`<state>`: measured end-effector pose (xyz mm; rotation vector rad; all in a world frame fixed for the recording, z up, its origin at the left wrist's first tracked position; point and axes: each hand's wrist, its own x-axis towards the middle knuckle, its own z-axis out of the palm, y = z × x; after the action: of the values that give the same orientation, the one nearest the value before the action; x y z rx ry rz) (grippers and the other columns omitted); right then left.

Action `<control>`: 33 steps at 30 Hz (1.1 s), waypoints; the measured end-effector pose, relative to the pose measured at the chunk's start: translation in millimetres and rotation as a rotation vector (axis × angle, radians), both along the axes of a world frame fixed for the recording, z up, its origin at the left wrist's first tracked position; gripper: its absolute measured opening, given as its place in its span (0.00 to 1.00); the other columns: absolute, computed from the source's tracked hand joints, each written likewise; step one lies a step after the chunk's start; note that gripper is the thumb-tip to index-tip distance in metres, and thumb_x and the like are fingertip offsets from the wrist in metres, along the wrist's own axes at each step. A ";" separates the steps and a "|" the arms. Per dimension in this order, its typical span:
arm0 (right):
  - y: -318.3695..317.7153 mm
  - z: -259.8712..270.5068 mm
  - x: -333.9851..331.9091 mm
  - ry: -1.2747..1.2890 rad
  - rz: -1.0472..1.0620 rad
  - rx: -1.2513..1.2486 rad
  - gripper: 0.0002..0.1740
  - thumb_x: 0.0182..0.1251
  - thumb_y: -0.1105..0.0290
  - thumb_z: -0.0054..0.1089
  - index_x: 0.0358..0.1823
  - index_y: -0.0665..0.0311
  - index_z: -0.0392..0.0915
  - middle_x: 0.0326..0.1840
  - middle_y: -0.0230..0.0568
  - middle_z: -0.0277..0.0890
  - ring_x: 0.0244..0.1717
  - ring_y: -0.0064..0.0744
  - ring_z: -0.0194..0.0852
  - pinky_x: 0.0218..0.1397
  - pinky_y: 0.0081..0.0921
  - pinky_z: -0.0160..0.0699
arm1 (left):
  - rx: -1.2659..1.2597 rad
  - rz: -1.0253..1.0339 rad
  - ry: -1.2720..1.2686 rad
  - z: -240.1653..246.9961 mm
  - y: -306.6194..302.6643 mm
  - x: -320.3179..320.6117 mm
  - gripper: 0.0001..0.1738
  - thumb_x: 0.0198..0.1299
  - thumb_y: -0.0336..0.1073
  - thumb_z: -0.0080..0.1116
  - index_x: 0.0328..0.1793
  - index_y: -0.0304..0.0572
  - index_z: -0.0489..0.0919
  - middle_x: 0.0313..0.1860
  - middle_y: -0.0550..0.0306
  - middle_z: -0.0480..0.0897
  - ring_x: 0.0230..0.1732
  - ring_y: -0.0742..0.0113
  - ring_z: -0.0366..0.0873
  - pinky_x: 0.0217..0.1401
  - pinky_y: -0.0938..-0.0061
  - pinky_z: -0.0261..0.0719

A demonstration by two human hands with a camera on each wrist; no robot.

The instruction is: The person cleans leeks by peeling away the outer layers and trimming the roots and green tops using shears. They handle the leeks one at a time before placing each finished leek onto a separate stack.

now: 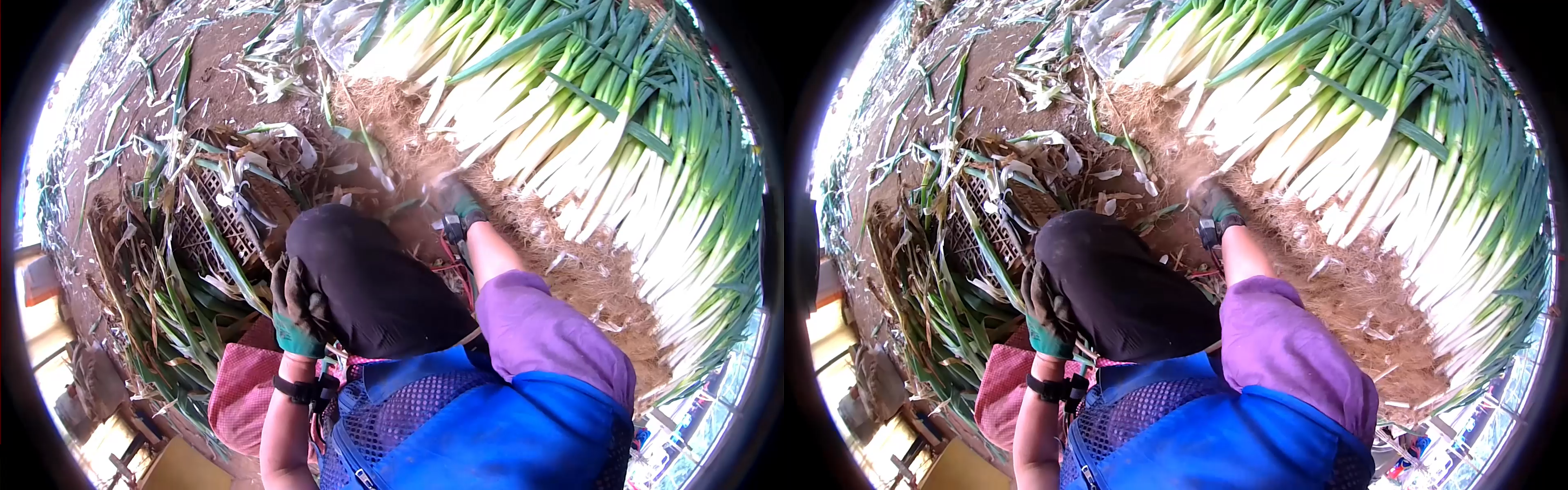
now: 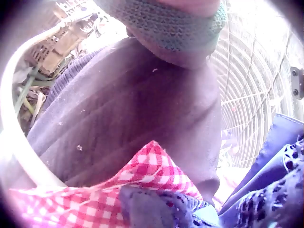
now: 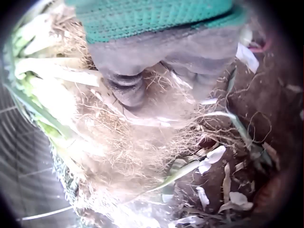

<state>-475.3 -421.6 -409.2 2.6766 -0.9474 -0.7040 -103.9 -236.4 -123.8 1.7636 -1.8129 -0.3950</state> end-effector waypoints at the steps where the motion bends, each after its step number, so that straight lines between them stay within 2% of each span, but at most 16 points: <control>1: -1.6 -46.3 -7.4 -0.147 -0.103 0.001 0.08 0.66 0.62 0.56 0.36 0.59 0.74 0.36 0.34 0.78 0.40 0.32 0.76 0.45 0.36 0.77 | -0.009 0.011 0.001 -0.3 -0.3 -1.2 0.34 0.71 0.53 0.47 0.76 0.39 0.65 0.69 0.30 0.68 0.67 0.32 0.70 0.69 0.51 0.71; 4: -1.5 -40.5 8.1 -0.611 -0.488 0.207 0.11 0.70 0.59 0.51 0.36 0.58 0.74 0.40 0.37 0.80 0.41 0.32 0.78 0.47 0.30 0.81 | -0.007 -0.005 -0.004 2.2 -3.9 -2.2 0.34 0.71 0.53 0.47 0.76 0.40 0.65 0.68 0.30 0.69 0.67 0.32 0.69 0.68 0.50 0.71; 6: 14.9 -12.3 27.9 -0.959 -1.076 0.552 0.11 0.71 0.59 0.49 0.38 0.58 0.74 0.41 0.38 0.81 0.41 0.32 0.79 0.46 0.30 0.82 | -0.006 -0.017 -0.002 0.6 -7.0 -3.0 0.34 0.71 0.54 0.47 0.76 0.41 0.65 0.68 0.30 0.69 0.67 0.32 0.70 0.68 0.50 0.72; 8: 15.9 -13.3 48.0 -1.674 -1.742 1.004 0.12 0.72 0.59 0.49 0.40 0.59 0.75 0.41 0.37 0.81 0.41 0.32 0.79 0.46 0.29 0.82 | -0.027 -0.032 0.001 -2.4 -13.9 -3.9 0.34 0.71 0.54 0.46 0.76 0.41 0.65 0.68 0.30 0.69 0.66 0.32 0.70 0.67 0.50 0.72; 10: -1.3 -15.2 59.8 -2.074 -2.015 1.160 0.12 0.72 0.59 0.50 0.41 0.59 0.75 0.41 0.37 0.81 0.41 0.31 0.79 0.45 0.28 0.82 | -0.029 -0.053 0.013 -1.5 -20.6 -5.1 0.34 0.71 0.55 0.46 0.75 0.42 0.65 0.67 0.29 0.69 0.65 0.30 0.71 0.66 0.47 0.73; 12: -32.3 -27.4 55.7 -2.267 -2.039 1.258 0.12 0.73 0.59 0.50 0.43 0.59 0.75 0.41 0.37 0.81 0.40 0.31 0.79 0.45 0.27 0.82 | -0.003 -0.068 0.035 1.9 -23.7 -5.3 0.33 0.71 0.55 0.46 0.75 0.43 0.65 0.67 0.29 0.70 0.64 0.30 0.71 0.65 0.47 0.73; 13: -50.7 -33.8 50.6 -2.339 -2.024 1.301 0.12 0.74 0.59 0.50 0.44 0.59 0.76 0.41 0.37 0.81 0.40 0.31 0.79 0.45 0.27 0.82 | 0.035 -0.083 0.053 -0.3 -20.1 -3.1 0.36 0.73 0.56 0.43 0.77 0.37 0.63 0.69 0.32 0.69 0.70 0.33 0.65 0.73 0.49 0.64; 19: -84.4 -48.9 50.4 -2.767 -1.976 1.455 0.14 0.76 0.58 0.51 0.49 0.60 0.77 0.41 0.36 0.81 0.39 0.30 0.79 0.44 0.24 0.83 | 0.040 -0.101 0.093 -1.8 -25.1 -1.1 0.36 0.72 0.54 0.45 0.76 0.37 0.64 0.69 0.32 0.69 0.70 0.32 0.65 0.72 0.45 0.64; 22: -86.8 -45.5 47.3 -2.959 -1.857 1.648 0.15 0.77 0.58 0.51 0.52 0.61 0.77 0.41 0.35 0.82 0.39 0.30 0.79 0.43 0.23 0.83 | 0.036 -0.122 0.120 -6.4 -24.6 3.1 0.36 0.71 0.55 0.45 0.76 0.37 0.64 0.69 0.32 0.68 0.70 0.31 0.66 0.72 0.45 0.65; 23: -88.3 -41.4 50.8 -2.997 -1.856 1.649 0.15 0.78 0.58 0.51 0.53 0.61 0.77 0.41 0.35 0.82 0.38 0.29 0.79 0.43 0.23 0.83 | 0.043 -0.117 0.121 -5.9 -24.1 3.2 0.35 0.71 0.55 0.45 0.76 0.37 0.65 0.69 0.32 0.68 0.69 0.31 0.66 0.72 0.46 0.65; 24: -96.0 -18.3 68.4 -2.998 -1.894 1.241 0.17 0.79 0.57 0.49 0.55 0.61 0.78 0.46 0.36 0.84 0.45 0.32 0.82 0.50 0.27 0.85 | 0.050 -0.111 0.121 -4.9 -24.3 3.1 0.35 0.71 0.55 0.45 0.76 0.37 0.65 0.69 0.32 0.68 0.69 0.31 0.66 0.72 0.46 0.65; 25: -104.8 43.4 89.8 -3.081 -2.222 1.086 0.13 0.73 0.58 0.59 0.43 0.60 0.76 0.26 0.30 0.76 0.20 0.21 0.70 0.24 0.11 0.72 | 0.058 -0.107 0.121 -4.2 -24.4 3.1 0.35 0.71 0.55 0.46 0.75 0.37 0.65 0.69 0.32 0.68 0.69 0.31 0.66 0.72 0.46 0.65; 28: -100.5 68.0 87.2 -2.833 -1.854 1.670 0.13 0.73 0.57 0.59 0.40 0.59 0.75 0.24 0.32 0.75 0.20 0.20 0.70 0.23 0.13 0.71 | 0.040 -0.099 0.065 -3.8 -24.8 2.5 0.34 0.69 0.56 0.50 0.75 0.44 0.65 0.68 0.30 0.68 0.64 0.31 0.71 0.64 0.46 0.74; 29: -107.9 96.1 95.4 -2.795 -2.034 1.681 0.14 0.74 0.56 0.57 0.37 0.57 0.73 0.23 0.33 0.75 0.20 0.21 0.70 0.23 0.16 0.71 | 0.029 -0.095 0.076 -3.0 -24.3 1.6 0.34 0.69 0.56 0.50 0.75 0.44 0.65 0.68 0.30 0.68 0.65 0.31 0.71 0.64 0.46 0.74; 32: -123.0 100.3 116.5 -2.973 -1.691 1.393 0.15 0.75 0.54 0.56 0.35 0.57 0.71 0.23 0.33 0.75 0.20 0.22 0.71 0.23 0.18 0.72 | 0.012 -0.087 0.090 -3.7 -24.3 -0.4 0.34 0.69 0.56 0.50 0.75 0.45 0.65 0.68 0.30 0.68 0.65 0.31 0.71 0.64 0.47 0.74; 33: -121.6 104.4 112.0 -2.891 -1.647 1.564 0.15 0.75 0.55 0.57 0.37 0.59 0.73 0.25 0.33 0.76 0.21 0.25 0.73 0.24 0.18 0.72 | 0.014 -0.084 0.088 -4.1 -24.6 -1.6 0.34 0.69 0.56 0.50 0.75 0.45 0.65 0.68 0.30 0.68 0.65 0.31 0.71 0.65 0.47 0.73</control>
<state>-363.4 -543.2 -304.9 0.3364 0.6377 -1.2556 -105.4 -261.0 -127.9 1.6569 -1.8304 -0.5118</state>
